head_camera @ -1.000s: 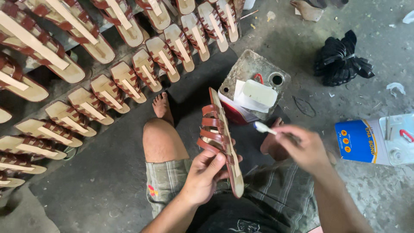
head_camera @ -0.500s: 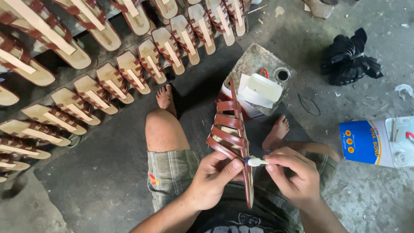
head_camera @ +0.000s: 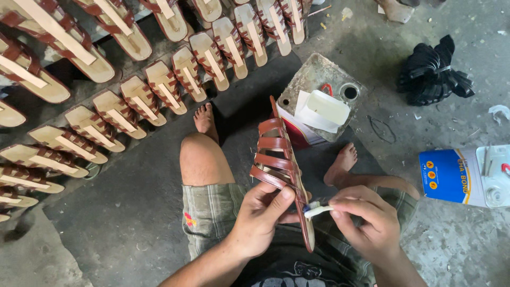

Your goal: The person sits on the floor and applies glue to the edges of brown leather sandals using a toothbrush. They repeatedly dip the brush into a container of glue and spread it along the seams of the sandal straps and sole. Finished sandals are placed on a nearby rack.

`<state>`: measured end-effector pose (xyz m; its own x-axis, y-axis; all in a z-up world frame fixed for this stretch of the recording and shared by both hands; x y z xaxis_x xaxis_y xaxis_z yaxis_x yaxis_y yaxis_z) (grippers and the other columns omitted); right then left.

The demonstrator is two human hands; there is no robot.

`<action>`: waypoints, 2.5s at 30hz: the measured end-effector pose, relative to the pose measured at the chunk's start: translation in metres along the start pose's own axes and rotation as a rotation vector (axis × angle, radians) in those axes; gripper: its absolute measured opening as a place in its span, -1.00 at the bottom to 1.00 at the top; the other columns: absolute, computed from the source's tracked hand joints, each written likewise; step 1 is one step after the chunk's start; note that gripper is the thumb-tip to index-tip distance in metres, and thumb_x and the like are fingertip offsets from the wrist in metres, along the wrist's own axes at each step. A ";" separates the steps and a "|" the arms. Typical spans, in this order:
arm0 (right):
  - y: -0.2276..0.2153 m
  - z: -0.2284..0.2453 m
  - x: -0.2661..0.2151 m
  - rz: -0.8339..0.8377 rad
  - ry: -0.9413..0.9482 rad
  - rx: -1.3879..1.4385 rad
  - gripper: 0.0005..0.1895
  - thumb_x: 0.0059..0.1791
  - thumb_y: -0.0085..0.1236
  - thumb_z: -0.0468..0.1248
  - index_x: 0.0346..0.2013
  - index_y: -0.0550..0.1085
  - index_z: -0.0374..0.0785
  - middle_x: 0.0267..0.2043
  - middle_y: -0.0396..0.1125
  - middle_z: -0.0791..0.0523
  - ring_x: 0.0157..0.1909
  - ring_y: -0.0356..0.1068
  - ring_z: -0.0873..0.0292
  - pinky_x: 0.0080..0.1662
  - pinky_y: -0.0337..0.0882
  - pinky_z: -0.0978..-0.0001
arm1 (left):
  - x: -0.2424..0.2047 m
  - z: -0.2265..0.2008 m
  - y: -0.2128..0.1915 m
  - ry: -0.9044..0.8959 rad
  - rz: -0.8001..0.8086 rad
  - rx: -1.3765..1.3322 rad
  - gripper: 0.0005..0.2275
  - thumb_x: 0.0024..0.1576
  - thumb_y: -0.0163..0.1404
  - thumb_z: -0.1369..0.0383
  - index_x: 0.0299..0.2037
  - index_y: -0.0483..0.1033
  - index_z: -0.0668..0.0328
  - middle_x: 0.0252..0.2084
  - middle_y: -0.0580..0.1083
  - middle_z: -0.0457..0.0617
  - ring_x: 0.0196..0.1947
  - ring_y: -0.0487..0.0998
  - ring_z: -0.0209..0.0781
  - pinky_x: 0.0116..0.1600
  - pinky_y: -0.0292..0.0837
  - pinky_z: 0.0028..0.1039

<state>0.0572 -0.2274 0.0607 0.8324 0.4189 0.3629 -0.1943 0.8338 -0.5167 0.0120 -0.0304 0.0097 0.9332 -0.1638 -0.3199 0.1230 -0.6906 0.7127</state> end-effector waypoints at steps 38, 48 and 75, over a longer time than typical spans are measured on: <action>-0.013 0.003 -0.016 0.172 0.063 0.099 -0.74 -0.15 0.30 -0.47 -0.19 0.55 -0.23 -0.17 0.48 0.10 -0.20 0.54 0.20 -0.14 0.51 0.48 | 0.003 0.000 -0.002 0.051 -0.004 -0.161 -0.72 0.33 -0.04 0.28 0.16 0.43 0.25 -0.02 0.51 0.00 0.05 0.57 -0.15 0.04 0.65 -0.17; 0.024 -0.058 -0.019 -0.348 0.080 -0.086 -0.72 -0.25 0.43 -0.40 -0.36 0.48 -0.27 -0.33 0.48 0.09 -0.33 0.50 0.30 -0.23 0.46 0.50 | 0.035 0.008 -0.007 -0.209 0.035 0.195 -0.66 0.21 -0.02 0.08 0.05 0.48 0.10 -0.02 0.58 0.03 -0.06 0.62 0.01 -0.06 0.53 -0.36; 0.011 -0.221 0.094 0.177 0.451 -0.863 -0.69 0.02 0.01 -0.16 0.05 0.51 0.14 -0.07 0.47 0.01 -0.09 0.50 -0.14 -0.07 0.45 0.00 | 0.043 -0.012 -0.038 0.674 -0.209 1.170 -0.56 -0.06 0.36 0.38 -0.09 0.38 0.29 0.18 0.51 0.14 0.11 0.54 0.11 0.12 0.49 -0.25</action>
<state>0.2480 -0.2579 -0.0822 0.9824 0.1865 -0.0109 -0.0393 0.1494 -0.9880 0.0518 -0.0024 -0.0236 0.9561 0.1554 0.2482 0.2398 -0.9021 -0.3588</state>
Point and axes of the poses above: each hand's wrist, its own x-axis towards the middle knuckle, its own y-axis out of the palm, z = x × y, the point moved 4 cm from there along x, towards the middle knuckle
